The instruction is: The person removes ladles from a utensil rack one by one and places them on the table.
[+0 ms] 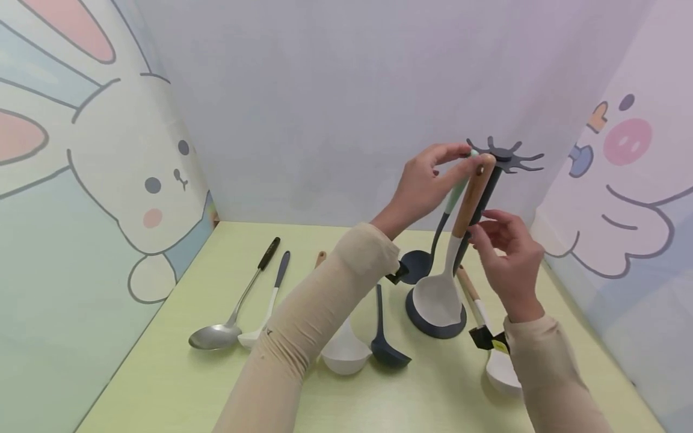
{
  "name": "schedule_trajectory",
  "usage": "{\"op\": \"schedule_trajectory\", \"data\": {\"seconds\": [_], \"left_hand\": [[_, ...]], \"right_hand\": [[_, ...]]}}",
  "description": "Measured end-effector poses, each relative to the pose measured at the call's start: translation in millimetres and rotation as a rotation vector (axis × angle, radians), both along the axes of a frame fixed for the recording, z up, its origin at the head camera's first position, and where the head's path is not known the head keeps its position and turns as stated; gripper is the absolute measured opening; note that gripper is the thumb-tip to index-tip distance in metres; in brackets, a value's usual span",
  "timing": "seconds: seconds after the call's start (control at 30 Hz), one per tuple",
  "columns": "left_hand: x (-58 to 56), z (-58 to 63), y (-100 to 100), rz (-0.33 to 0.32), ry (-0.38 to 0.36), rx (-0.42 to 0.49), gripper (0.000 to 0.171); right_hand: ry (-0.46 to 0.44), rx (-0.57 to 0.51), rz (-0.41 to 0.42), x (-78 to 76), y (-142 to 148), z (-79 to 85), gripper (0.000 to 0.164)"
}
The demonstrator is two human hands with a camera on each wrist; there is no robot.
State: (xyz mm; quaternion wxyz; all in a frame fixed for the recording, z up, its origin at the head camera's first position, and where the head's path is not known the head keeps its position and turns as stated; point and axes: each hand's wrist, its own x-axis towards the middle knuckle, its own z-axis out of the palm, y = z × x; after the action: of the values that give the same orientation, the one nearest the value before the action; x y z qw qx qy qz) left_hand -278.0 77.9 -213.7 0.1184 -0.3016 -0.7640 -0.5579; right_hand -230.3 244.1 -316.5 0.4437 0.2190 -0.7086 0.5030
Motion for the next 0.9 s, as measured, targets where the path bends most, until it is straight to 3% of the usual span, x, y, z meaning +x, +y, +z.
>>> {"op": "schedule_trajectory", "data": {"seconds": [0.13,0.3,0.53,0.7,0.83,0.9], "left_hand": [[-3.2,-0.9,0.0,-0.016,0.031,-0.025,0.034],[-7.4,-2.8,1.0,-0.021,0.067,-0.055,0.031],[-12.0,-2.0,1.8,0.049,0.286,-0.099,0.025],[-15.0,-2.2,1.4,0.106,0.385,-0.133,0.023],[-18.2,-3.6,2.1,0.112,0.410,-0.093,0.020],[-20.6,-4.4,2.9,0.088,0.372,-0.044,0.020]], "right_hand": [[-0.050,0.061,-0.052,-2.3,-6.7,-9.8,0.033],[-0.097,0.076,-0.049,-1.9,-14.3,-18.6,0.041],[-0.106,0.067,-0.042,-2.4,-20.4,-21.0,0.034],[-0.117,0.068,-0.024,-1.6,-21.5,-20.0,0.032],[-0.123,0.085,-0.029,-1.3,-21.3,-19.8,0.030],[-0.121,0.094,-0.034,-1.5,-20.8,-20.1,0.029]]}}
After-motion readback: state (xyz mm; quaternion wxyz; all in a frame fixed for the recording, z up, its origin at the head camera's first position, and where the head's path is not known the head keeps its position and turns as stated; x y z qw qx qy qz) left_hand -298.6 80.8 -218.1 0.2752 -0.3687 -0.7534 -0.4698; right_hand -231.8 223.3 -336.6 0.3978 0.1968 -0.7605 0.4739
